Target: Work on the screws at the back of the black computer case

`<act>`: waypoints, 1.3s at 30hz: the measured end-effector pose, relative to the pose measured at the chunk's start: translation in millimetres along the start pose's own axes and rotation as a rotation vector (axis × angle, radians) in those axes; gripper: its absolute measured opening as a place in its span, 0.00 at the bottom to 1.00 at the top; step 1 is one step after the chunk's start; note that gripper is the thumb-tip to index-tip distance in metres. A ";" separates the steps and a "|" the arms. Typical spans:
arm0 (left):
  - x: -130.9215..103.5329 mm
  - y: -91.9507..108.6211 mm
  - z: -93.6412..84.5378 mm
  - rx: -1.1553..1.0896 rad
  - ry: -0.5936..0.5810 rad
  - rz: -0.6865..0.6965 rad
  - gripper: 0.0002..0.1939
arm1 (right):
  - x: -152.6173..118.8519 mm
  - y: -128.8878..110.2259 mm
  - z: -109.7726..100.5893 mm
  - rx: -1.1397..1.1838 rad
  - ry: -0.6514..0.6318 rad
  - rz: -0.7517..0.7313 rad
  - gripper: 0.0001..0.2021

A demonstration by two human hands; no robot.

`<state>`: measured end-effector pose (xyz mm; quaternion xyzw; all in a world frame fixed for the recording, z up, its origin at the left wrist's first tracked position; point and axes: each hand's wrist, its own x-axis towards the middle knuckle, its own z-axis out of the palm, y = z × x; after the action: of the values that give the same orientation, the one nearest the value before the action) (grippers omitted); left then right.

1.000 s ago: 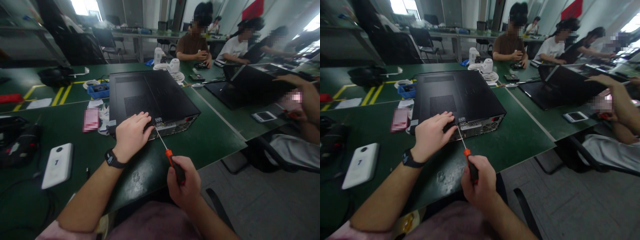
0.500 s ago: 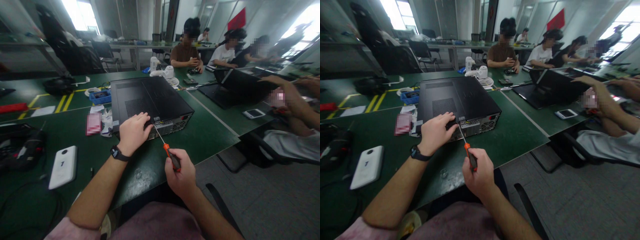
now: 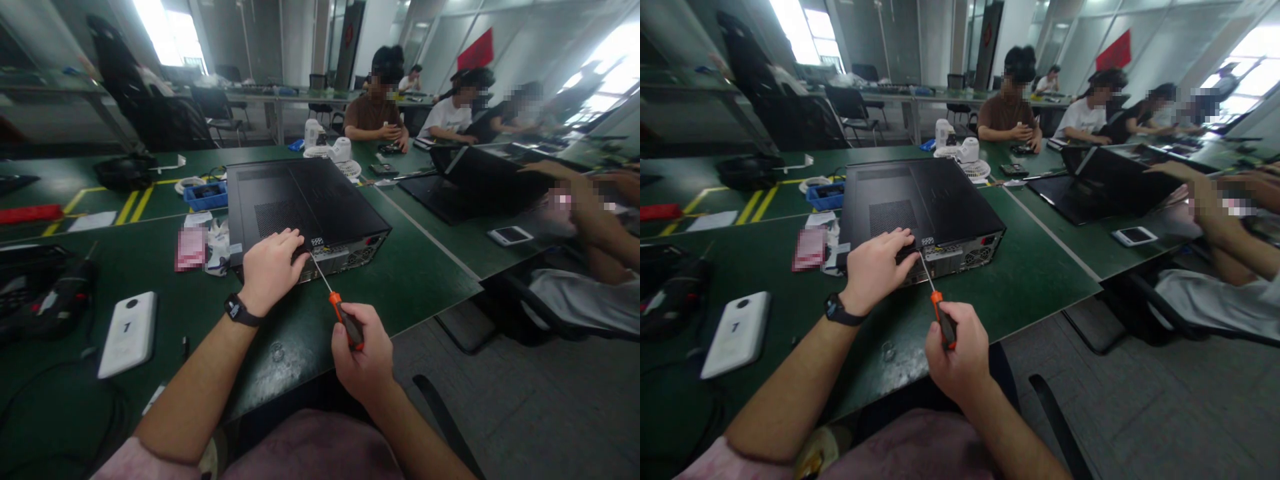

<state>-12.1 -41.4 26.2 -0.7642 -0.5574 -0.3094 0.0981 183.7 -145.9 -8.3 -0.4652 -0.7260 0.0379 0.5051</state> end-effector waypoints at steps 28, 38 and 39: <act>-2.0 -2.4 1.7 -0.019 0.016 0.026 0.12 | -1.4 5.3 1.0 -0.104 0.118 0.024 0.09; -1.6 -2.3 1.6 -0.019 0.009 0.021 0.12 | -1.8 6.3 -2.4 -0.018 0.060 0.085 0.10; -1.6 -2.2 1.7 -0.019 0.008 0.020 0.12 | -0.5 5.5 -2.2 -0.026 0.069 0.064 0.10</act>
<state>-13.9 -41.1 23.5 -0.7693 -0.5465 -0.3168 0.0962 189.0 -144.1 -10.4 -0.4956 -0.6932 0.0286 0.5225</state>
